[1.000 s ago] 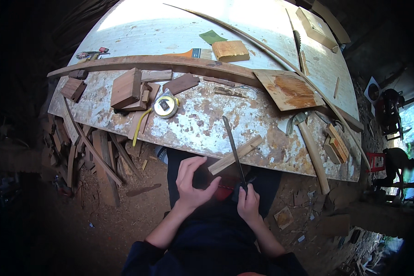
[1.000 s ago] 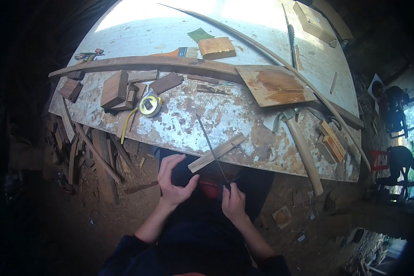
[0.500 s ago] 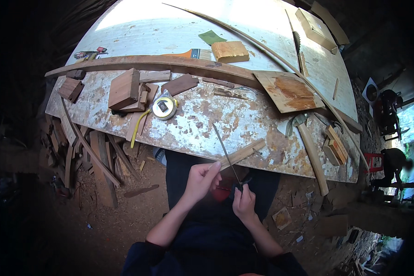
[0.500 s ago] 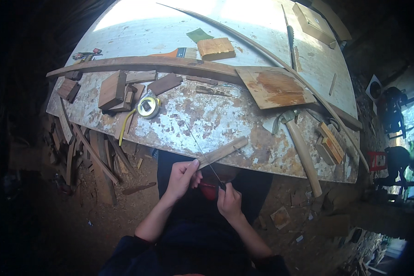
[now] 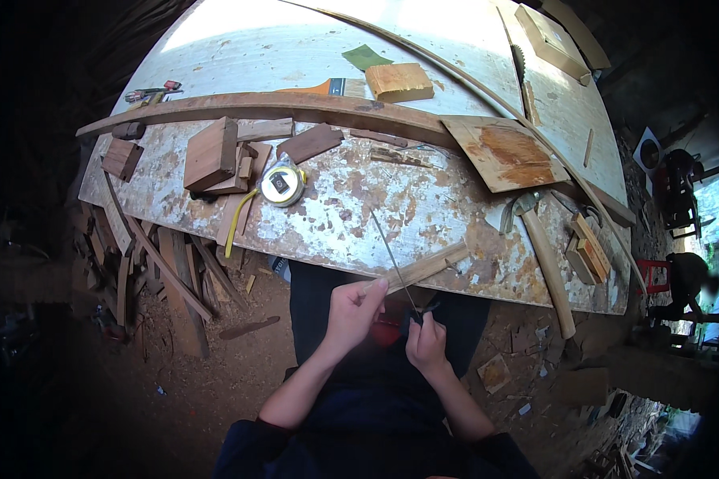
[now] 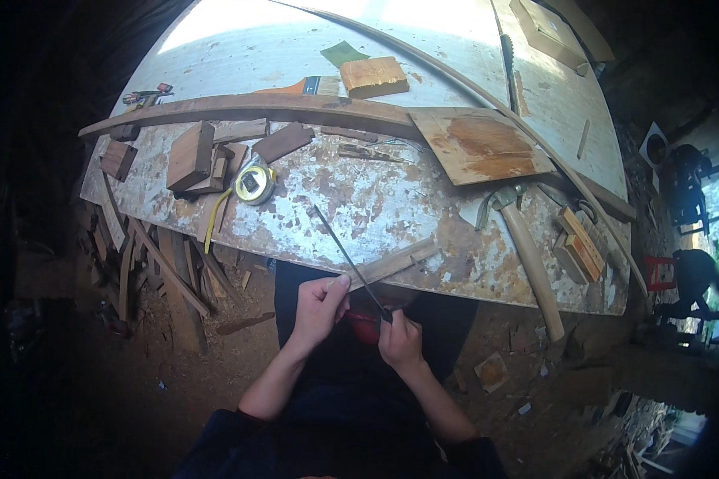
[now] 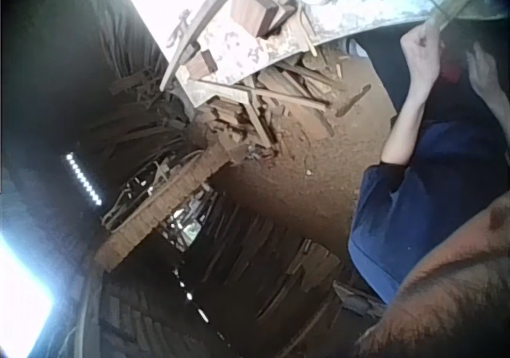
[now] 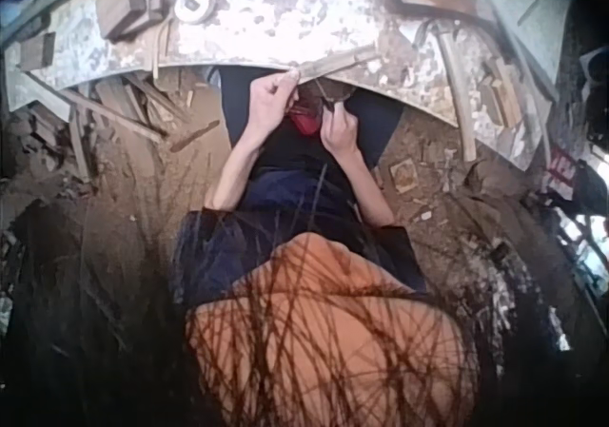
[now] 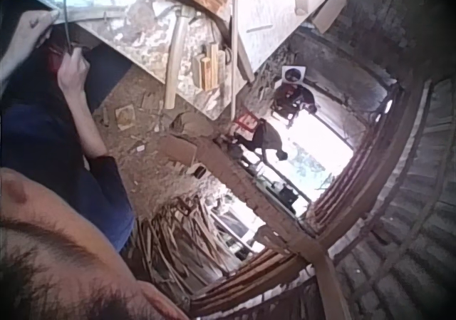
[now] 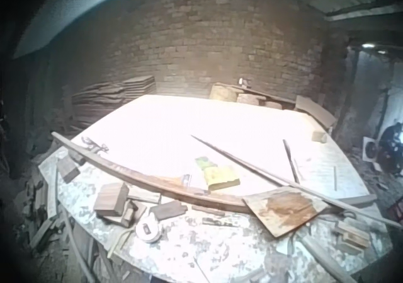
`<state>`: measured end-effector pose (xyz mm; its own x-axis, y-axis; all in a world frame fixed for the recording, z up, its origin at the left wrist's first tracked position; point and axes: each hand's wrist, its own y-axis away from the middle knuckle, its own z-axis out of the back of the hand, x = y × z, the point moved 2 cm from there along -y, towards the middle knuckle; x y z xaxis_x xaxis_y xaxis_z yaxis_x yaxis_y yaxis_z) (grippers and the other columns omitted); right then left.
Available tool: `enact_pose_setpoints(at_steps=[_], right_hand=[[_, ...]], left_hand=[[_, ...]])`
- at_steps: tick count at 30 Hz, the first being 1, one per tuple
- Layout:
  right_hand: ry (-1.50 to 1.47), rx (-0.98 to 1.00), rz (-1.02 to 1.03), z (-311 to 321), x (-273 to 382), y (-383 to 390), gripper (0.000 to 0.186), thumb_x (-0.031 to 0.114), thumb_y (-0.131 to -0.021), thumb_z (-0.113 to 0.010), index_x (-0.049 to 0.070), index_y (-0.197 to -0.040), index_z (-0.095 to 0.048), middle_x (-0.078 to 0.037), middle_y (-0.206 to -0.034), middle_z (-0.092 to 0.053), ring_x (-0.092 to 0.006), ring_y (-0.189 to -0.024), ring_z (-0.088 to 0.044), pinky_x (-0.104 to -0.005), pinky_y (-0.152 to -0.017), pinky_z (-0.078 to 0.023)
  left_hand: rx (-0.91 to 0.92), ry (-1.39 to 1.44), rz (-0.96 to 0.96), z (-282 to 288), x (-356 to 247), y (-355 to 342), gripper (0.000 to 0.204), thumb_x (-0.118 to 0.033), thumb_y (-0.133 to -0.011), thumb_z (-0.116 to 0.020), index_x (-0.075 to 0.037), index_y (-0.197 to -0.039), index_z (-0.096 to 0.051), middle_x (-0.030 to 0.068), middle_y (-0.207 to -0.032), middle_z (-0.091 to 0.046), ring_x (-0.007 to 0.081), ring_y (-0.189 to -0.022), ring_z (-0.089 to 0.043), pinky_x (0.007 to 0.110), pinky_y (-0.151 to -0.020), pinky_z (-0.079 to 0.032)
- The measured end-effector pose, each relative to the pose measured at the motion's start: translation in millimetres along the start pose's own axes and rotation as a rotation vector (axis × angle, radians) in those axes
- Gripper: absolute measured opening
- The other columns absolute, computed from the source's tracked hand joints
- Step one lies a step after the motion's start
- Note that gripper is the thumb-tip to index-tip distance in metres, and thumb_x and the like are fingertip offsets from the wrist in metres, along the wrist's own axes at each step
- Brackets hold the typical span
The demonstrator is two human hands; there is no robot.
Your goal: Using a small handsaw to cut a piece of wood on a workbench.
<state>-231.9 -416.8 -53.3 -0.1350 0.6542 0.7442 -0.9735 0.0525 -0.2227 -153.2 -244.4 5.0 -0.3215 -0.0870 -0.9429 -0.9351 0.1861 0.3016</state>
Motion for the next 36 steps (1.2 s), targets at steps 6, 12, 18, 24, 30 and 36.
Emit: enact_pose_setpoints(at_steps=[6,12,18,24,30,36], right_hand=[[-0.007,-0.041,0.080,-19,-17,0,0.012,0.001,-0.091,-0.059,-0.006,-0.101,-0.060,-0.023,-0.073,-0.065,-0.0423,-0.066,-0.068,-0.0492,-0.057,-0.055],[-0.010,0.038,0.047,-16,-7,2,0.013,0.000,-0.092,-0.056,-0.006,-0.103,-0.059,-0.022,-0.073,-0.064,-0.0422,-0.064,-0.066,-0.0479,-0.058,-0.052],[-0.017,0.075,-0.005,-16,1,-2,0.013,0.000,-0.092,-0.056,-0.006,-0.102,-0.059,-0.022,-0.074,-0.065,-0.0421,-0.066,-0.067,-0.0484,-0.058,-0.053],[-0.019,0.084,0.027,-26,-33,11,0.013,0.003,-0.091,-0.060,-0.006,-0.099,-0.061,-0.023,-0.074,-0.067,-0.0429,-0.067,-0.068,-0.0513,-0.060,-0.055],[-0.038,0.140,-0.051,-7,19,-19,0.017,0.006,-0.092,-0.060,-0.007,-0.102,-0.061,-0.022,-0.073,-0.067,-0.0429,-0.067,-0.068,-0.0510,-0.060,-0.054],[-0.081,0.143,0.024,-22,-31,9,0.017,0.007,-0.092,-0.061,-0.007,-0.100,-0.061,-0.025,-0.072,-0.066,-0.0457,-0.067,-0.066,-0.0508,-0.060,-0.054]], left_hand=[[-0.005,-0.031,0.001,4,4,-1,0.049,-0.031,-0.104,-0.061,-0.005,-0.063,-0.060,-0.0040,-0.055,-0.053,0.0024,-0.052,-0.047,0.022,-0.048,-0.034],[-0.058,0.033,-0.015,22,-2,3,0.049,-0.031,-0.106,-0.058,-0.006,-0.063,-0.059,-0.0055,-0.054,-0.049,0.0012,-0.049,-0.042,0.022,-0.046,-0.030],[-0.028,-0.012,0.018,22,-1,3,0.051,-0.031,-0.106,-0.058,-0.006,-0.062,-0.057,-0.0053,-0.054,-0.049,0.0017,-0.049,-0.041,0.022,-0.046,-0.030],[-0.051,-0.016,-0.041,24,3,-2,0.052,-0.033,-0.107,-0.055,-0.010,-0.060,-0.053,-0.0054,-0.052,-0.044,0.0027,-0.045,-0.036,0.023,-0.042,-0.024],[-0.031,-0.019,0.020,27,-3,2,0.050,-0.031,-0.105,-0.060,-0.006,-0.061,-0.058,-0.0053,-0.055,-0.051,0.0016,-0.050,-0.041,0.023,-0.047,-0.030],[0.010,-0.011,0.044,29,0,-6,0.052,-0.031,-0.105,-0.060,-0.007,-0.059,-0.056,-0.0068,-0.054,-0.048,0.0008,-0.050,-0.038,0.023,-0.047,-0.028]])
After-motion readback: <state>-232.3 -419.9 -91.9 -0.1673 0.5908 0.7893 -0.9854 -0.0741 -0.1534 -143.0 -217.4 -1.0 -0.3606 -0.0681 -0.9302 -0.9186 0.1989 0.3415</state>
